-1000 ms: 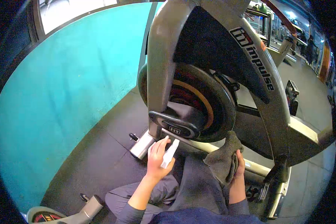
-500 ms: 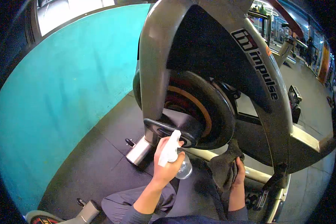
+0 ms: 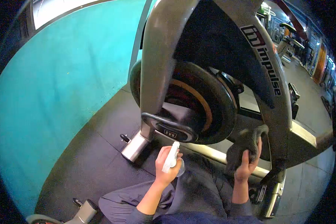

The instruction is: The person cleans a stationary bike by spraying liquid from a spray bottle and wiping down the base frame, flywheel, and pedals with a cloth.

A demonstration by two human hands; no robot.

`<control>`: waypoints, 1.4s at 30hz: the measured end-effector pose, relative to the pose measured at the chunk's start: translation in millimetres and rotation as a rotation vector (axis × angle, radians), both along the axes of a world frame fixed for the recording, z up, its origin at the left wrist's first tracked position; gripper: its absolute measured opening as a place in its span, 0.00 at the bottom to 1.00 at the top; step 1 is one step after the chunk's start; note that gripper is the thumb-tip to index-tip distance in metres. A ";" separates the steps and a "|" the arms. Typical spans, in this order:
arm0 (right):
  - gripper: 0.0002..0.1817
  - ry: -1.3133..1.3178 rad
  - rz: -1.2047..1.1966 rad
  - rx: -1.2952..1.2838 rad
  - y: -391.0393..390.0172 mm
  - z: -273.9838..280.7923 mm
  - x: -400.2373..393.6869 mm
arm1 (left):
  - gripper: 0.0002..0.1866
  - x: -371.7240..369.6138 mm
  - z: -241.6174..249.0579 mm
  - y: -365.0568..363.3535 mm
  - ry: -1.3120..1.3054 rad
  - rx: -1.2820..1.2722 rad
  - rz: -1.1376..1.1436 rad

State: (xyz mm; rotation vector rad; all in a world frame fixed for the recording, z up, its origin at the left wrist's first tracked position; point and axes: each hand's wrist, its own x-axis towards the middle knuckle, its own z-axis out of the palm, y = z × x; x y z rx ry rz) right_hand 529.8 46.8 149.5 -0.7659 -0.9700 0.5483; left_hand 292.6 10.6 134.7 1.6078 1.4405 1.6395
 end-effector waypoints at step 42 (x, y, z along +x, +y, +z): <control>0.32 -1.938 -0.735 0.611 126.6 92.1 -101.4 | 0.15 -20.0 -105.3 -4.8 0.187 -0.042 0.150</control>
